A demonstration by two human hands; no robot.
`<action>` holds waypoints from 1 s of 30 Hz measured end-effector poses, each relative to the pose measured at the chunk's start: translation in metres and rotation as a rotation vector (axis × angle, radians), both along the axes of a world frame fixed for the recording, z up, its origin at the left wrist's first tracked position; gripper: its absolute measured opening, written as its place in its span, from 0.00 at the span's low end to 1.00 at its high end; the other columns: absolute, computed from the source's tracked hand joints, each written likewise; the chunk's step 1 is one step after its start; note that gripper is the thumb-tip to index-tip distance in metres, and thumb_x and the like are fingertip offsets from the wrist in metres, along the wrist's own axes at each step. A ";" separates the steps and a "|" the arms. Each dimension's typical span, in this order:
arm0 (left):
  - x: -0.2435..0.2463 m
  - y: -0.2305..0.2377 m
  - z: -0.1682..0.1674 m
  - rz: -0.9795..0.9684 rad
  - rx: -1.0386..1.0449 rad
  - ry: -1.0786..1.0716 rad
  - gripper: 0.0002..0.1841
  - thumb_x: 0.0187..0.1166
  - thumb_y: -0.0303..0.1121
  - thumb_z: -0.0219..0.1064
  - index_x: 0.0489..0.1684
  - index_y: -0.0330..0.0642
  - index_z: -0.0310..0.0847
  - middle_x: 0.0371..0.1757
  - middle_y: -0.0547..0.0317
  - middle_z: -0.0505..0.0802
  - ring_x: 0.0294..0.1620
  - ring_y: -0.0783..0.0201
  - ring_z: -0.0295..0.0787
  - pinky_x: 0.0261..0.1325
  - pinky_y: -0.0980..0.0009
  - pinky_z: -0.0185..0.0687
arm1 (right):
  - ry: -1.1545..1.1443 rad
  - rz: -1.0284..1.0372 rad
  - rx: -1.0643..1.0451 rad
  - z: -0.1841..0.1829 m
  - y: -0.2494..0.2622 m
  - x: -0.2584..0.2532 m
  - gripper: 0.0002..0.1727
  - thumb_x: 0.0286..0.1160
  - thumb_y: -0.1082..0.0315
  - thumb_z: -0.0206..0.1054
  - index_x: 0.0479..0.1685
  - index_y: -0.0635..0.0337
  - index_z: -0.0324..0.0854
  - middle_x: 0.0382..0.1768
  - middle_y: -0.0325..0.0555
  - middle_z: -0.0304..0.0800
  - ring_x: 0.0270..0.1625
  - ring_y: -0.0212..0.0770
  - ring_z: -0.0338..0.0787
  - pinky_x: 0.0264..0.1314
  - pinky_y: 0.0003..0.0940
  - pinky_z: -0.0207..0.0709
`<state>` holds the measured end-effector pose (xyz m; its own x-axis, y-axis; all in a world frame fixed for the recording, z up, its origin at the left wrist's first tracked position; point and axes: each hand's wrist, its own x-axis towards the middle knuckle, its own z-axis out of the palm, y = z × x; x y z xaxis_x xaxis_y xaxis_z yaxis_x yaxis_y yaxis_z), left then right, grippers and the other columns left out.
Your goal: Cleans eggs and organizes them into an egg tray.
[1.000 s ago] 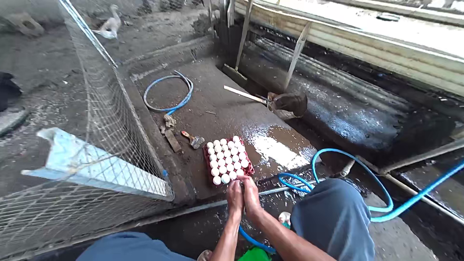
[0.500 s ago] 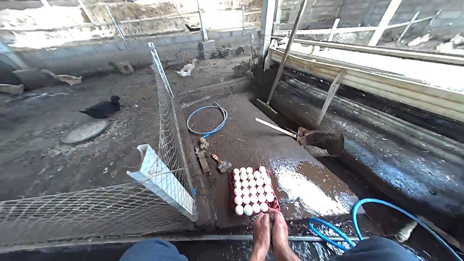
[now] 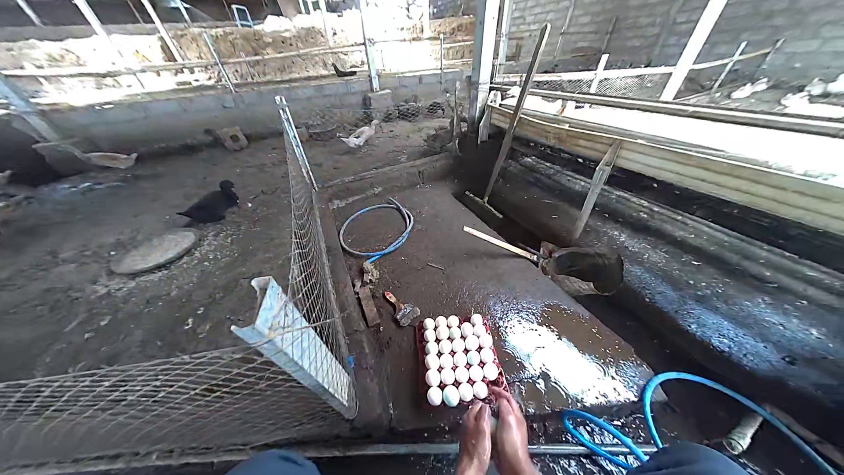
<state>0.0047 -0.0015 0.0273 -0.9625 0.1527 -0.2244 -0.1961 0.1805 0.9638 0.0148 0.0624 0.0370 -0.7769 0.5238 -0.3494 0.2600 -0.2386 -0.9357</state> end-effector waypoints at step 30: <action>0.005 0.000 -0.002 0.003 0.109 -0.056 0.26 0.93 0.34 0.38 0.69 0.19 0.75 0.69 0.26 0.82 0.75 0.42 0.76 0.81 0.50 0.65 | -0.059 0.048 0.038 -0.002 0.012 -0.012 0.24 0.91 0.64 0.45 0.76 0.70 0.70 0.69 0.68 0.79 0.70 0.57 0.80 0.74 0.55 0.71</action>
